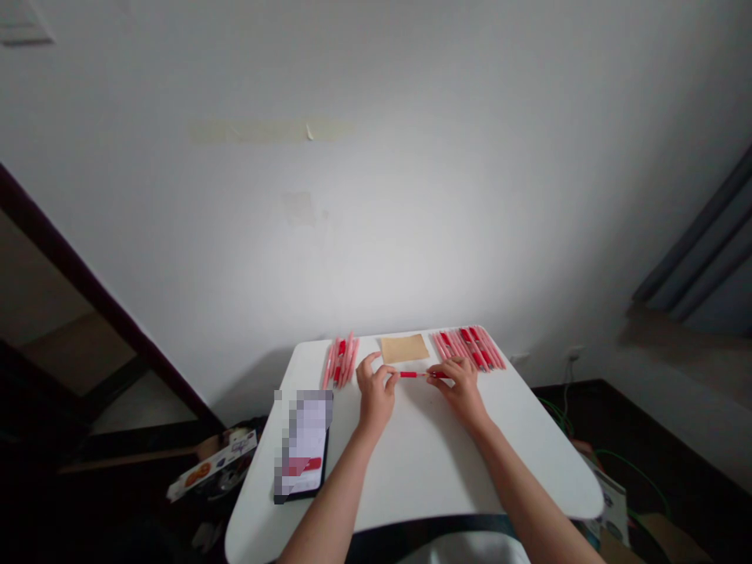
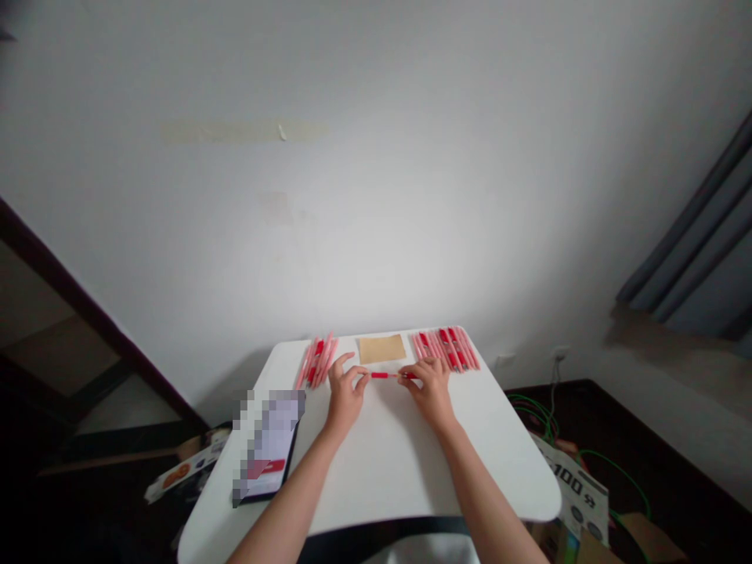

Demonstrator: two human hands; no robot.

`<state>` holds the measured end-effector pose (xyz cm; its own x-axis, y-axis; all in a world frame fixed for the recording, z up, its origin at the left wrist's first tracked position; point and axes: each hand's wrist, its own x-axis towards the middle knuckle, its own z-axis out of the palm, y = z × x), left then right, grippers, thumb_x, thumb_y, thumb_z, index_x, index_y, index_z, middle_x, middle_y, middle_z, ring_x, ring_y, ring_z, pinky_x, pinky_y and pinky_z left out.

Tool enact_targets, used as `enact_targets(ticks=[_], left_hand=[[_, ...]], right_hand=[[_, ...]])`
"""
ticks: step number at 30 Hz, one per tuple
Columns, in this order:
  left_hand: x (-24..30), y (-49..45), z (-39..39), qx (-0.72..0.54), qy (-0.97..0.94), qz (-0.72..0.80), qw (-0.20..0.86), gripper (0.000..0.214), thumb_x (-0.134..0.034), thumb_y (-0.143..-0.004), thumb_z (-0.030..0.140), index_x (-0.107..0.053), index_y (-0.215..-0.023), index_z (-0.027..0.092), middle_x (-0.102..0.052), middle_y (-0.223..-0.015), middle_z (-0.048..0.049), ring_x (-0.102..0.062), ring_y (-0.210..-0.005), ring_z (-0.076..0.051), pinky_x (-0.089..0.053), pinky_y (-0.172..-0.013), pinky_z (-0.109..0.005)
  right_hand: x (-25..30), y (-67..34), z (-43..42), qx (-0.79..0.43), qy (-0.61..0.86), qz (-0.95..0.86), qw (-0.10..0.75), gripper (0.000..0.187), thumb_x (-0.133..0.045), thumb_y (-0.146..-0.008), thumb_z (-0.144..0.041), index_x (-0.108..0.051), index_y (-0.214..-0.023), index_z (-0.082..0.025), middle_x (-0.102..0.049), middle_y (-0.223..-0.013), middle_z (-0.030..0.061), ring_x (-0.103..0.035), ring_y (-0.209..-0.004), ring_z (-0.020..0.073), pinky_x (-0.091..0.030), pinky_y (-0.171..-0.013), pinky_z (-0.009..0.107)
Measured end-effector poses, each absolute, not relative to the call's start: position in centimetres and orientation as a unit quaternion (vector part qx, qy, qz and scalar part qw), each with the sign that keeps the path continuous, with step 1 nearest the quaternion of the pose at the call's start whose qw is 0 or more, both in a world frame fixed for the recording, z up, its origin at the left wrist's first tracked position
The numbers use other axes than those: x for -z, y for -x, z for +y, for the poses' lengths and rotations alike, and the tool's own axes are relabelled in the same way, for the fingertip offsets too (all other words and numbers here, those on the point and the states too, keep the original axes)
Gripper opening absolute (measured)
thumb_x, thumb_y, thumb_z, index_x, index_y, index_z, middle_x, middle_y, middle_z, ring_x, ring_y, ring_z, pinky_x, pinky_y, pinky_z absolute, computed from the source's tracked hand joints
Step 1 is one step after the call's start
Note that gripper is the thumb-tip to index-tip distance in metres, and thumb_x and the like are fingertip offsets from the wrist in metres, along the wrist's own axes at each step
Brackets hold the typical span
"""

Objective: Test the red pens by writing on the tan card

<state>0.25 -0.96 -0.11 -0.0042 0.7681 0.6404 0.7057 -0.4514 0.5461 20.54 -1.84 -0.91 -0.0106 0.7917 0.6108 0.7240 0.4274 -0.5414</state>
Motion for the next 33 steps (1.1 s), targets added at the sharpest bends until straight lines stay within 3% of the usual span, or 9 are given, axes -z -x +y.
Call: enact_targets(ticks=[7, 15, 22, 28, 33], left_hand=[[0.4, -0.3, -0.9, -0.465, -0.703, 0.537, 0.019, 0.008, -0.059, -0.082, 0.023, -0.068, -0.083, 0.023, -0.051, -0.119, -0.0086, -0.046, -0.118, -0.026, -0.039, -0.101, -0.050], [0.5, -0.4, -1.0, -0.460, -0.703, 0.542, 0.024, 0.007, -0.063, -0.079, 0.023, -0.069, -0.083, 0.023, -0.054, -0.116, -0.0076, -0.048, -0.114, -0.026, -0.041, -0.100, -0.049], [0.6, -1.2, -1.7, -0.440, -0.742, 0.503, 0.064, 0.006, -0.066, -0.077, 0.023, -0.069, -0.082, 0.025, -0.053, -0.118, -0.0061, -0.046, -0.118, -0.024, -0.039, -0.103, -0.047], [0.3, -1.6, -2.1, -0.441, -0.754, 0.481, 0.074, 0.005, -0.069, -0.075, 0.023, -0.069, -0.080, 0.024, -0.053, -0.118, -0.0057, -0.047, -0.117, -0.023, -0.039, -0.103, -0.046], [0.1, -1.7, -2.2, -0.438, -0.754, 0.483, 0.080, 0.006, -0.070, -0.074, 0.024, -0.069, -0.080, 0.025, -0.054, -0.117, -0.0053, -0.047, -0.117, -0.022, -0.039, -0.103, -0.044]], right_hand=[[1.4, -21.0, -1.5, -0.085, 0.529, -0.675, 0.508, 0.030, -0.066, -0.077, -0.053, -0.070, -0.088, -0.025, -0.066, -0.090, 0.0074, -0.053, -0.098, 0.0260, -0.038, -0.093, 0.047], [0.2, -20.6, -1.8, -0.247, 0.500, -0.557, 0.616, 0.039, -0.076, -0.063, -0.054, -0.066, -0.081, -0.021, -0.065, -0.088, 0.0060, -0.058, -0.089, 0.0237, -0.047, -0.084, 0.042], [-0.2, -19.7, -2.1, -0.504, 0.346, -0.450, 0.652, 0.030, -0.072, -0.074, -0.044, -0.066, -0.093, -0.022, -0.068, -0.096, 0.0040, -0.062, -0.093, 0.0209, -0.047, -0.091, 0.041], [0.1, -19.4, -2.1, -0.594, 0.315, -0.365, 0.644, 0.030, -0.069, -0.076, -0.046, -0.060, -0.094, -0.024, -0.066, -0.092, 0.0028, -0.064, -0.087, 0.0211, -0.052, -0.085, 0.047], [0.2, -19.8, -1.8, -0.636, 0.295, -0.303, 0.646, 0.027, -0.070, -0.073, -0.038, -0.058, -0.093, -0.024, -0.066, -0.092, 0.0033, -0.065, -0.094, 0.0266, -0.052, -0.082, 0.048]])
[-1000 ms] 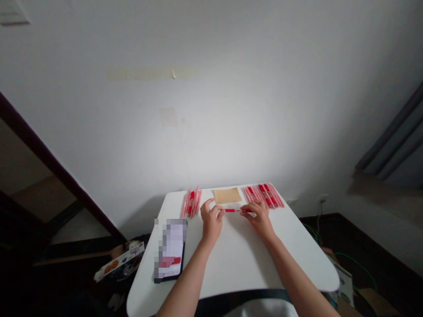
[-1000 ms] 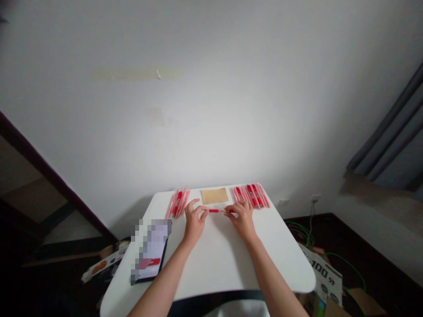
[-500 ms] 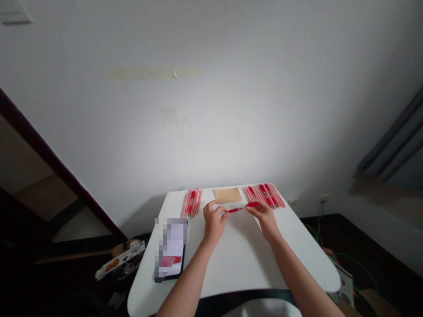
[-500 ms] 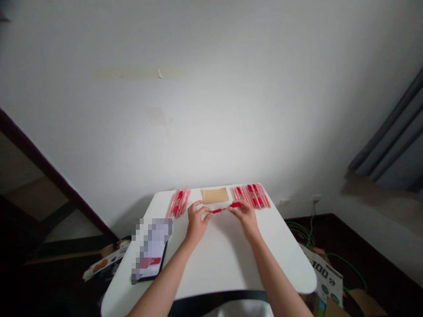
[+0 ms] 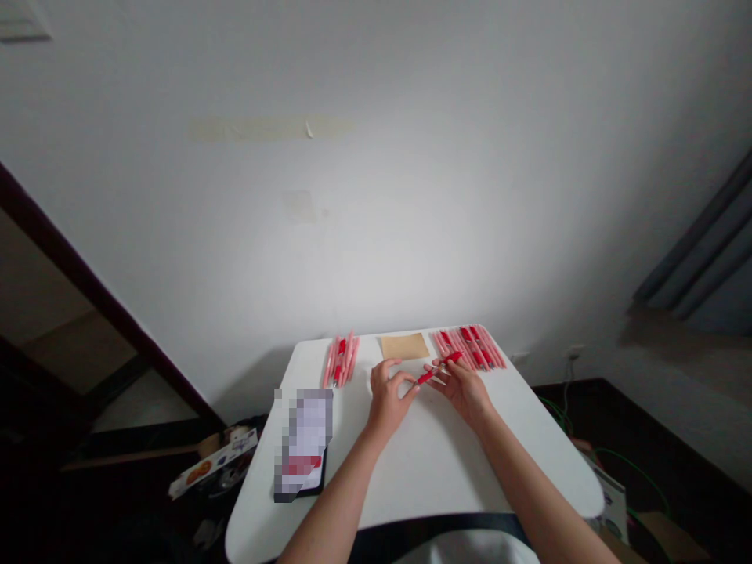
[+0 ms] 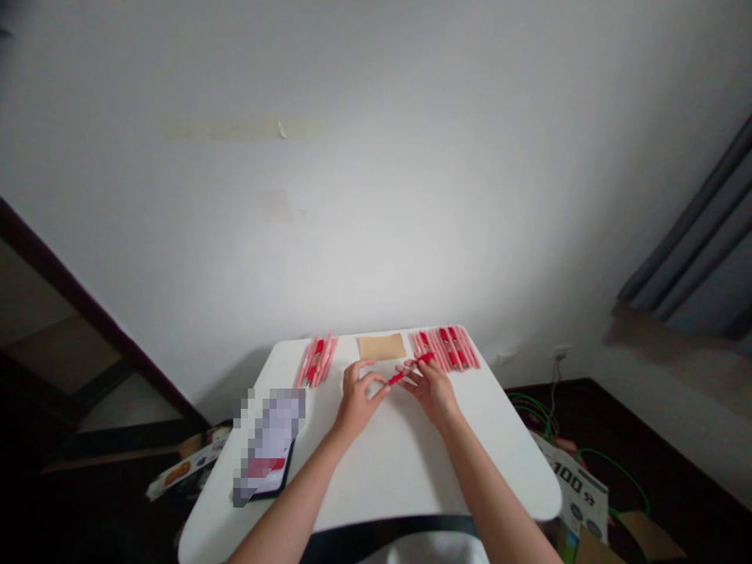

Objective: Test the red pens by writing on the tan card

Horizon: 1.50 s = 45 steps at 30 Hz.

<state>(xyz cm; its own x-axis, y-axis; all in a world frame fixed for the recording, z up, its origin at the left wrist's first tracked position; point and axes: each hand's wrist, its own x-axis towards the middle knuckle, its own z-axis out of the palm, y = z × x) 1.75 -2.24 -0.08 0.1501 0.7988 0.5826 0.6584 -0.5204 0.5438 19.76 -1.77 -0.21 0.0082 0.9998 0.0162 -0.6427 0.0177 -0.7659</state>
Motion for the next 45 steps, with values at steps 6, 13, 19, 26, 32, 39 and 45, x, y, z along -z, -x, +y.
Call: enact_targets(ticks=[6, 13, 19, 26, 32, 39, 45], left_hand=[[0.0, -1.5, -2.2, -0.372, -0.776, 0.505, 0.062, 0.020, -0.067, -0.078, 0.030, -0.065, -0.098, 0.026, -0.060, -0.121, -0.0045, -0.045, -0.125, -0.024, -0.029, -0.111, -0.054], [0.3, -1.3, -2.7, -0.233, -0.826, 0.506, 0.087, 0.037, -0.057, -0.085, 0.039, -0.056, -0.122, 0.031, -0.050, -0.142, -0.0027, -0.037, -0.136, -0.027, -0.018, -0.113, -0.063], [0.0, -1.3, -2.8, -0.210, -0.830, 0.509, 0.087, 0.039, -0.054, -0.086, 0.040, -0.055, -0.124, 0.031, -0.049, -0.143, -0.0027, -0.035, -0.137, -0.027, -0.018, -0.115, -0.060], [0.3, -1.3, -2.6, -0.216, -0.829, 0.510, 0.085, 0.040, -0.054, -0.086, 0.040, -0.055, -0.124, 0.030, -0.049, -0.143, -0.0042, -0.035, -0.137, -0.027, -0.018, -0.115, -0.059], [0.4, -1.2, -2.5, -0.217, -0.830, 0.507, 0.087, 0.038, -0.054, -0.086, 0.041, -0.055, -0.123, 0.031, -0.049, -0.143, -0.0027, -0.034, -0.137, -0.027, -0.018, -0.115, -0.060], [0.4, -1.2, -2.5, -0.219, -0.830, 0.506, 0.082, 0.039, -0.055, -0.085, 0.040, -0.055, -0.123, 0.031, -0.049, -0.142, -0.0028, -0.036, -0.136, -0.026, -0.018, -0.115, -0.060], [0.6, -1.2, -2.5, -0.221, -0.829, 0.506, 0.082, 0.039, -0.054, -0.086, 0.041, -0.055, -0.123, 0.030, -0.049, -0.142, -0.0031, -0.035, -0.136, -0.026, -0.017, -0.116, -0.059]], right_hand=[[-0.3, -20.7, -1.7, -0.656, 0.246, -0.224, 0.678, 0.015, -0.066, -0.076, -0.034, -0.055, -0.077, -0.024, -0.060, -0.071, -0.0032, -0.059, -0.067, 0.0150, -0.052, -0.080, 0.045], [-1.1, -21.2, -2.4, -0.732, 0.125, -0.169, 0.648, 0.037, -0.059, -0.079, -0.060, -0.053, -0.072, -0.024, -0.053, -0.066, -0.0032, -0.051, -0.060, 0.0135, -0.050, -0.066, 0.036], [-1.0, -21.6, -2.6, -0.737, 0.102, -0.173, 0.645, 0.035, -0.056, -0.081, -0.052, -0.048, -0.064, -0.022, -0.048, -0.065, -0.0039, -0.048, -0.060, 0.0127, -0.049, -0.068, 0.037], [-1.1, -21.7, -2.7, -0.728, 0.101, -0.156, 0.660, 0.029, -0.056, -0.078, -0.043, -0.045, -0.061, -0.021, -0.042, -0.061, -0.0046, -0.045, -0.057, 0.0123, -0.048, -0.065, 0.036], [-1.1, -21.6, -2.7, -0.731, 0.096, -0.164, 0.656, 0.030, -0.053, -0.081, -0.044, -0.045, -0.064, -0.022, -0.043, -0.063, -0.0049, -0.045, -0.058, 0.0123, -0.048, -0.066, 0.037], [-1.2, -21.6, -2.6, -0.718, 0.110, -0.155, 0.670, 0.030, -0.054, -0.079, -0.043, -0.043, -0.062, -0.022, -0.041, -0.060, -0.0053, -0.043, -0.055, 0.0122, -0.048, -0.065, 0.037], [-0.8, -21.7, -2.5, -0.719, 0.105, -0.158, 0.669, 0.033, -0.053, -0.083, -0.050, -0.047, -0.066, -0.022, -0.043, -0.062, -0.0051, -0.045, -0.057, 0.0120, -0.048, -0.066, 0.036]])
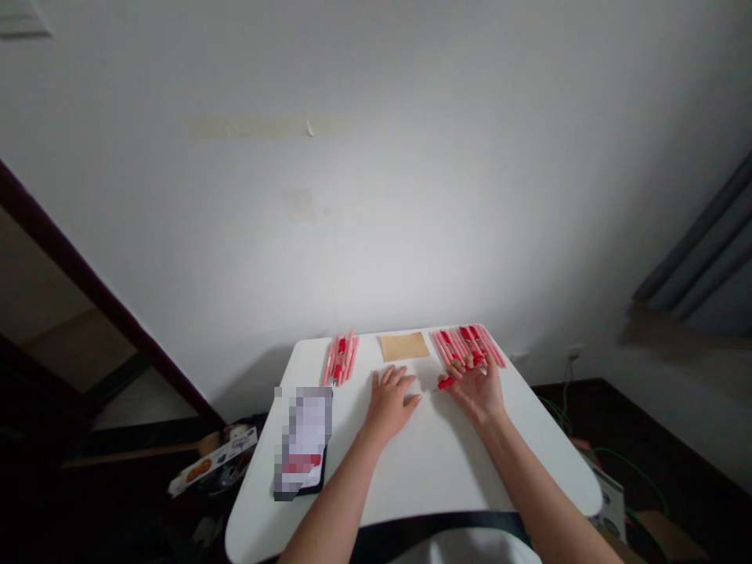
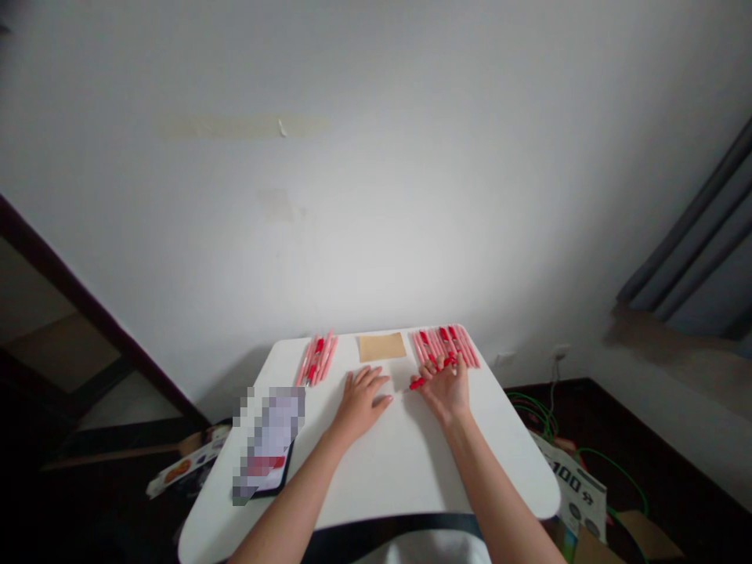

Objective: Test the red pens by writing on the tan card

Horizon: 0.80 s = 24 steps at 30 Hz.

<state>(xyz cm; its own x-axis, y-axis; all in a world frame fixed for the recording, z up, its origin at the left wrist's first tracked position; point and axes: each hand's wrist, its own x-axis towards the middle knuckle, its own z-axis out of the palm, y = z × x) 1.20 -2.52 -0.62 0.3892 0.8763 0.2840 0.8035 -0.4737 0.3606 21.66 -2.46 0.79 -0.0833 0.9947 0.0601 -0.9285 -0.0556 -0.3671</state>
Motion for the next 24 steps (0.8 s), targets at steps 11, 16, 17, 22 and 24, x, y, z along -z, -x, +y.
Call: enact_targets(ticks=[11, 16, 17, 22, 24], left_hand=[[0.60, -1.22, -2.47, -0.217, -0.830, 0.507, 0.084, 0.039, -0.054, -0.086, 0.041, -0.055, -0.124, 0.030, -0.049, -0.142, -0.0036, -0.035, -0.136, -0.026, -0.016, -0.115, -0.059], [0.70, -1.22, -2.49, -0.220, -0.830, 0.507, 0.077, 0.039, -0.054, -0.086, 0.041, -0.055, -0.124, 0.031, -0.049, -0.142, -0.0029, -0.035, -0.136, -0.026, -0.018, -0.115, -0.059], [0.63, -1.23, -2.54, -0.219, -0.830, 0.507, 0.078, 0.039, -0.054, -0.086, 0.041, -0.055, -0.124, 0.031, -0.049, -0.142, -0.0031, -0.035, -0.136, -0.026, -0.018, -0.115, -0.059], [0.18, -1.27, -2.70, -0.211, -0.830, 0.509, 0.083, 0.038, -0.054, -0.086, 0.040, -0.056, -0.123, 0.030, -0.049, -0.142, -0.0031, -0.036, -0.136, -0.026, -0.018, -0.115, -0.059], [0.15, -1.28, -2.68, -0.210, -0.830, 0.509, 0.082, 0.038, -0.055, -0.086, 0.040, -0.056, -0.123, 0.029, -0.049, -0.142, -0.0033, -0.035, -0.136, -0.026, -0.018, -0.115, -0.058]], right_hand=[[-1.21, -21.58, -2.86, -0.716, 0.101, -0.162, 0.672, 0.039, -0.053, -0.083, -0.056, -0.047, -0.066, -0.022, -0.046, -0.064, -0.0044, -0.046, -0.058, 0.0119, -0.048, -0.066, 0.036], [-1.11, -21.60, -2.83, -0.712, 0.109, -0.163, 0.674, 0.036, -0.054, -0.082, -0.053, -0.047, -0.066, -0.022, -0.046, -0.064, -0.0045, -0.046, -0.057, 0.0120, -0.048, -0.065, 0.035], [-1.11, -21.63, -2.82, -0.713, 0.108, -0.162, 0.674, 0.035, -0.054, -0.082, -0.052, -0.047, -0.066, -0.022, -0.046, -0.063, -0.0046, -0.046, -0.057, 0.0119, -0.048, -0.065, 0.035], [-1.19, -21.76, -2.76, -0.710, 0.110, -0.160, 0.677, 0.030, -0.055, -0.082, -0.045, -0.047, -0.064, -0.022, -0.043, -0.061, -0.0052, -0.044, -0.056, 0.0117, -0.048, -0.066, 0.036], [-1.20, -21.75, -2.75, -0.707, 0.111, -0.161, 0.679, 0.029, -0.055, -0.081, -0.044, -0.047, -0.064, -0.022, -0.043, -0.061, -0.0053, -0.044, -0.056, 0.0117, -0.047, -0.066, 0.035]])
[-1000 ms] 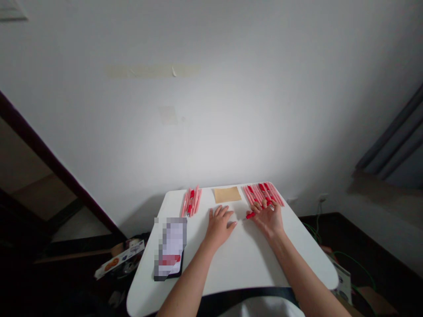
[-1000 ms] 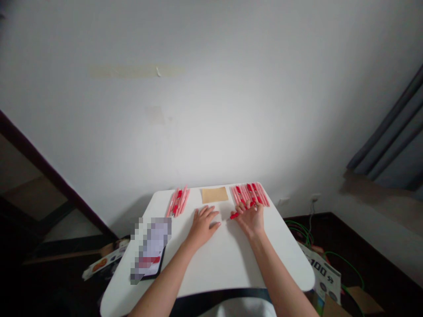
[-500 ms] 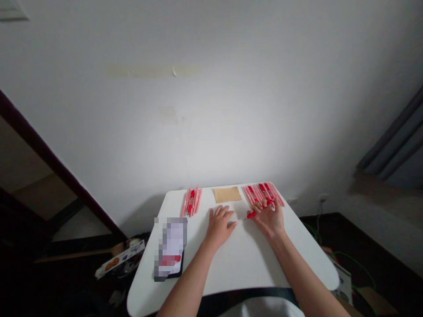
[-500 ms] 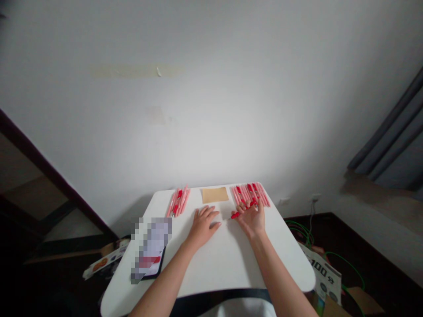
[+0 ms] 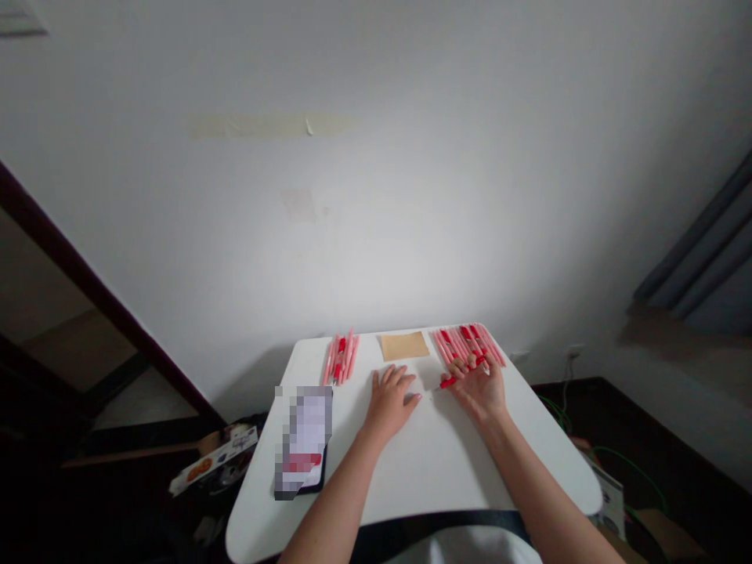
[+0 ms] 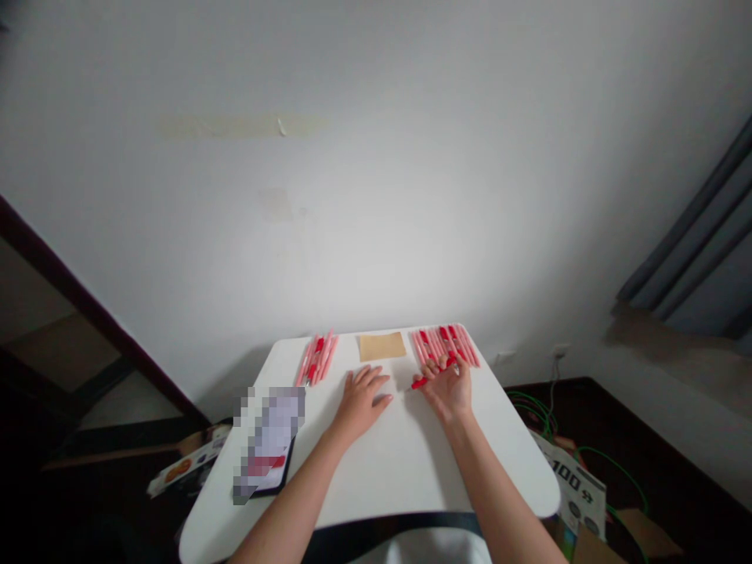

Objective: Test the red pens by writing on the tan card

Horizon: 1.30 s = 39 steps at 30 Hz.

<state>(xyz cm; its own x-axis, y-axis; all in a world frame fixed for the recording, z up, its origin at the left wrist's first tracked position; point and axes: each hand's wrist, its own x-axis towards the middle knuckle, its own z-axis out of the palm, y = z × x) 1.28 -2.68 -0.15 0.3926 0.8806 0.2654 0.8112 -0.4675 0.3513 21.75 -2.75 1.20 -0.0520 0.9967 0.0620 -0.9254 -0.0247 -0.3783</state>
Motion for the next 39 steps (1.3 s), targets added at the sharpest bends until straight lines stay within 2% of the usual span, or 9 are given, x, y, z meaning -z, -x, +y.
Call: enact_targets(ticks=[13, 20, 29, 39], left_hand=[[0.08, -1.31, -2.70, -0.208, -0.830, 0.510, 0.082, 0.038, -0.053, -0.087, 0.040, -0.055, -0.123, 0.030, -0.049, -0.142, -0.0034, -0.035, -0.136, -0.026, -0.017, -0.116, -0.058], [0.33, -1.28, -2.59, -0.211, -0.830, 0.510, 0.079, 0.039, -0.053, -0.087, 0.041, -0.055, -0.124, 0.031, -0.049, -0.142, -0.0038, -0.035, -0.136, -0.026, -0.018, -0.115, -0.058], [0.32, -1.25, -2.63, -0.212, -0.831, 0.508, 0.082, 0.039, -0.054, -0.086, 0.040, -0.055, -0.124, 0.030, -0.048, -0.142, -0.0034, -0.035, -0.136, -0.026, -0.018, -0.115, -0.057], [0.60, -1.41, -2.51, -0.229, -0.825, 0.515, 0.047, 0.037, -0.053, -0.086, 0.039, -0.056, -0.122, 0.029, -0.050, -0.140, -0.0050, -0.037, -0.134, -0.026, -0.022, -0.115, -0.055]], right_hand=[[-1.25, -21.66, -2.79, -0.711, 0.110, -0.164, 0.675, 0.030, -0.053, -0.083, -0.044, -0.049, -0.064, -0.021, -0.044, -0.060, -0.0053, -0.044, -0.055, 0.0110, -0.047, -0.065, 0.034], [-1.21, -21.55, -2.74, -0.710, 0.110, -0.165, 0.676, 0.035, -0.056, -0.083, -0.052, -0.049, -0.066, -0.021, -0.045, -0.062, -0.0054, -0.045, -0.056, 0.0108, -0.048, -0.065, 0.034], [-1.53, -21.66, -2.75, -0.708, 0.131, -0.161, 0.675, 0.033, -0.055, -0.081, -0.046, -0.047, -0.061, -0.021, -0.043, -0.058, -0.0057, -0.043, -0.053, 0.0108, -0.048, -0.063, 0.035], [-0.67, -21.80, -2.35, -0.713, 0.109, -0.164, 0.673, 0.034, -0.053, -0.085, -0.051, -0.050, -0.068, -0.022, -0.048, -0.063, -0.0050, -0.046, -0.056, 0.0114, -0.049, -0.066, 0.036]])
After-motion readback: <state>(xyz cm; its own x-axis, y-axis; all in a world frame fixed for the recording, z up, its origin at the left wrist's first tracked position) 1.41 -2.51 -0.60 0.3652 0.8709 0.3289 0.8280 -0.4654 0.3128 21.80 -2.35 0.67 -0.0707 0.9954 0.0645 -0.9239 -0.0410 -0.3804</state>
